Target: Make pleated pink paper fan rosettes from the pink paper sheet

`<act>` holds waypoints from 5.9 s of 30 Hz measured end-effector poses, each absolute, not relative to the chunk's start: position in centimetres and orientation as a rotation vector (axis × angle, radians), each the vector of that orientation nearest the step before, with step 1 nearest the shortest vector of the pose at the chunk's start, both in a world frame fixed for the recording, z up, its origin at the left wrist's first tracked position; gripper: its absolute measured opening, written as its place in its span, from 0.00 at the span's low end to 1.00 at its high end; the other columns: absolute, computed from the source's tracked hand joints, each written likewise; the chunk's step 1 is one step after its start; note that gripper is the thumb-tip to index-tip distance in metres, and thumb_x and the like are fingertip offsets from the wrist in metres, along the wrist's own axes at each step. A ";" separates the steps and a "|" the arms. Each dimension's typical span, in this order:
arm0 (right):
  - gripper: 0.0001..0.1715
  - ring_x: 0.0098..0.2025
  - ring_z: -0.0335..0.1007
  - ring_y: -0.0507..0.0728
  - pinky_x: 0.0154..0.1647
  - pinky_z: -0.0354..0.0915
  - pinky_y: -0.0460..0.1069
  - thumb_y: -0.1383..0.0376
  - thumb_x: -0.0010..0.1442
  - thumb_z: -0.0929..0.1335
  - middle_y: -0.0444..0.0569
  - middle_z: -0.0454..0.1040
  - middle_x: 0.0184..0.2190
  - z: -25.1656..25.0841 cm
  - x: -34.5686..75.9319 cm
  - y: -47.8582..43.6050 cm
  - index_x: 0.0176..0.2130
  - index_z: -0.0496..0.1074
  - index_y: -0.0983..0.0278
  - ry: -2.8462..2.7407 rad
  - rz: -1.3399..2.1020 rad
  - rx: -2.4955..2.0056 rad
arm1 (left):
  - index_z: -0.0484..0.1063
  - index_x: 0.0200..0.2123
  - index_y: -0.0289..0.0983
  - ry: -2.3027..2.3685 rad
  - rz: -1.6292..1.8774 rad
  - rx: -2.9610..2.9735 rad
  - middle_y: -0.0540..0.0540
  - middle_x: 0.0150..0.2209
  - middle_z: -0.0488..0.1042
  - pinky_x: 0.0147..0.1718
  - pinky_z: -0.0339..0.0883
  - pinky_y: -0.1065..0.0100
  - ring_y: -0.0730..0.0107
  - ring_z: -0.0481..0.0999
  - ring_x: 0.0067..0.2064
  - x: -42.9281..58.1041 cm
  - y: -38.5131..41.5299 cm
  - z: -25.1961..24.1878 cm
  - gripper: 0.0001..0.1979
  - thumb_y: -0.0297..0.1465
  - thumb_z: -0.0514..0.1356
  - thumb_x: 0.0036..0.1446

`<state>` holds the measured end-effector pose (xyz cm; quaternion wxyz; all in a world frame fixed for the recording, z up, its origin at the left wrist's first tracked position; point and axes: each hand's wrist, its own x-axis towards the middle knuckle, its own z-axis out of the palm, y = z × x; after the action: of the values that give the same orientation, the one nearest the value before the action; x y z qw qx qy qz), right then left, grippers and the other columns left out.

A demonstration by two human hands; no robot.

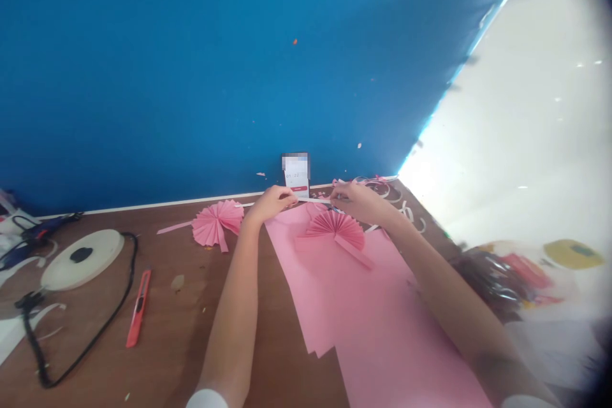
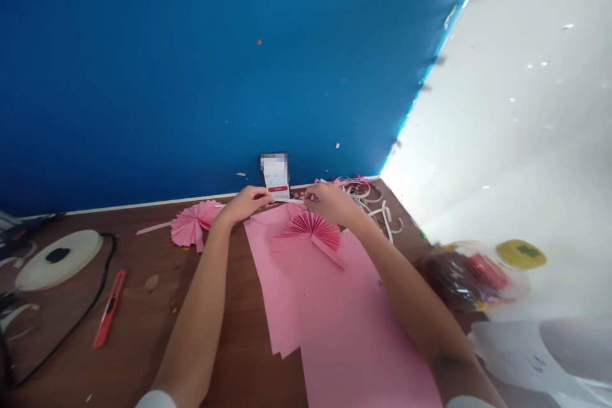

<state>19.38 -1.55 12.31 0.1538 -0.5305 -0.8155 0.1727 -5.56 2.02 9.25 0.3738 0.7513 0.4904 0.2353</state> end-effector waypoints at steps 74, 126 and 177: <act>0.26 0.34 0.70 0.58 0.32 0.58 0.48 0.61 0.59 0.60 0.50 0.77 0.33 9.9 18.8 0.0 0.55 0.68 0.57 -1.834 0.204 -1.644 | 0.68 0.44 0.37 0.844 0.818 1.390 0.47 0.31 0.73 0.18 0.45 0.77 0.83 0.60 0.21 -2.4 1.8 9.6 0.16 0.36 0.59 0.52; 0.20 0.29 0.70 0.51 0.28 0.64 0.44 0.69 0.50 0.70 0.47 0.73 0.29 7.3 17.7 0.9 0.44 0.66 0.64 -1.562 1.222 -1.297 | 0.63 0.56 0.38 0.879 0.437 1.881 0.46 0.32 0.72 0.32 0.60 0.71 0.74 0.68 0.30 -1.8 1.1 9.3 0.22 0.31 0.53 0.58; 0.10 0.32 0.67 0.52 0.30 0.55 0.45 0.73 0.50 0.64 0.46 0.75 0.31 11.5 16.5 -4.0 0.30 0.72 0.62 -2.374 0.535 -1.393 | 0.74 0.39 0.37 0.818 0.100 1.978 0.47 0.36 0.74 0.34 0.61 0.71 0.70 0.71 0.36 -4.7 0.7 10.6 0.13 0.30 0.60 0.47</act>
<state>16.55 -4.03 11.48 0.1680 -0.4896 -0.8346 0.1883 -4.67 0.67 10.59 0.4788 0.8105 0.3350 0.0410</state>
